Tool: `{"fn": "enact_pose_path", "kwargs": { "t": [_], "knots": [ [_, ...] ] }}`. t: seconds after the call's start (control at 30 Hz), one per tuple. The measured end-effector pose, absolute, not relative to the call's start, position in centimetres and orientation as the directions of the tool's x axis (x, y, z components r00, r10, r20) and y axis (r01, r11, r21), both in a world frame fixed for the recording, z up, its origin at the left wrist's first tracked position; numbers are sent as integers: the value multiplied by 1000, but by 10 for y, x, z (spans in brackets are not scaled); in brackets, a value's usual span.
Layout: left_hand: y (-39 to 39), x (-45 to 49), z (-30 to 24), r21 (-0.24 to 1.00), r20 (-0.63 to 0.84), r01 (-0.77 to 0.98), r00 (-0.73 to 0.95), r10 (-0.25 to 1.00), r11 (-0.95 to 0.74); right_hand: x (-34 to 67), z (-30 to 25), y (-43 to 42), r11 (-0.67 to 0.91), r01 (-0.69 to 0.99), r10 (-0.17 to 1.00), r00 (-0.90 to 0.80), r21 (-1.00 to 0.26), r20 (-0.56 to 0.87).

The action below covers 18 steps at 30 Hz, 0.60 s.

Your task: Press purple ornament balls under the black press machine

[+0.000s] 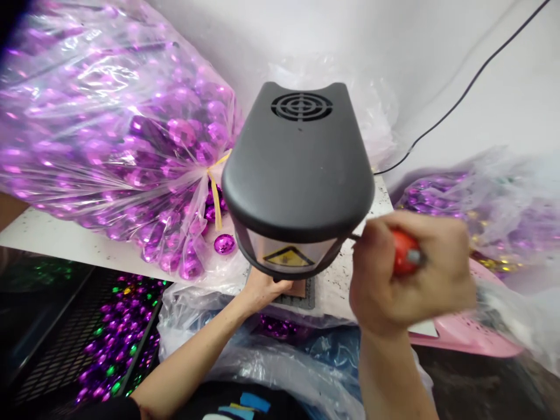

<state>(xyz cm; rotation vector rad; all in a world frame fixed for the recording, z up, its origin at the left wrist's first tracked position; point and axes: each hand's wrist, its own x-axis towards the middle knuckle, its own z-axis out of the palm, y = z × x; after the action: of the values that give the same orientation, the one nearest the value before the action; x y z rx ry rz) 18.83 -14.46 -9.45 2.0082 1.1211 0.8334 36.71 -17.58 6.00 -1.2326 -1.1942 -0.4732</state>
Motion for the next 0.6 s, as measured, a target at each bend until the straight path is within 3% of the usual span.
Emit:
{"fn": "enact_pose_path", "kwargs": {
  "t": [0.1,0.2,0.37,0.43,0.5,0.6],
  "knots": [
    [-160,183,-95,734,296,466,436,850,-495,366,82,-147,290,849,278,367,-442,888],
    [-191,180,-97,657,358,489,467,809,-574,367,84,-135,313,805,315,412,-504,855],
    [-218,168,-85,638,394,344,623,675,-689,371,80,-136,293,801,324,430,-522,842],
    [-203,151,-78,681,428,325,551,716,-656,371,81,-137,288,817,318,411,-500,854],
    [-176,127,-74,695,452,423,372,811,-581,370,83,-136,281,823,319,406,-494,857],
    [-132,93,-76,535,399,731,223,889,-423,368,85,-135,283,805,319,434,-521,843]
  ]
}}
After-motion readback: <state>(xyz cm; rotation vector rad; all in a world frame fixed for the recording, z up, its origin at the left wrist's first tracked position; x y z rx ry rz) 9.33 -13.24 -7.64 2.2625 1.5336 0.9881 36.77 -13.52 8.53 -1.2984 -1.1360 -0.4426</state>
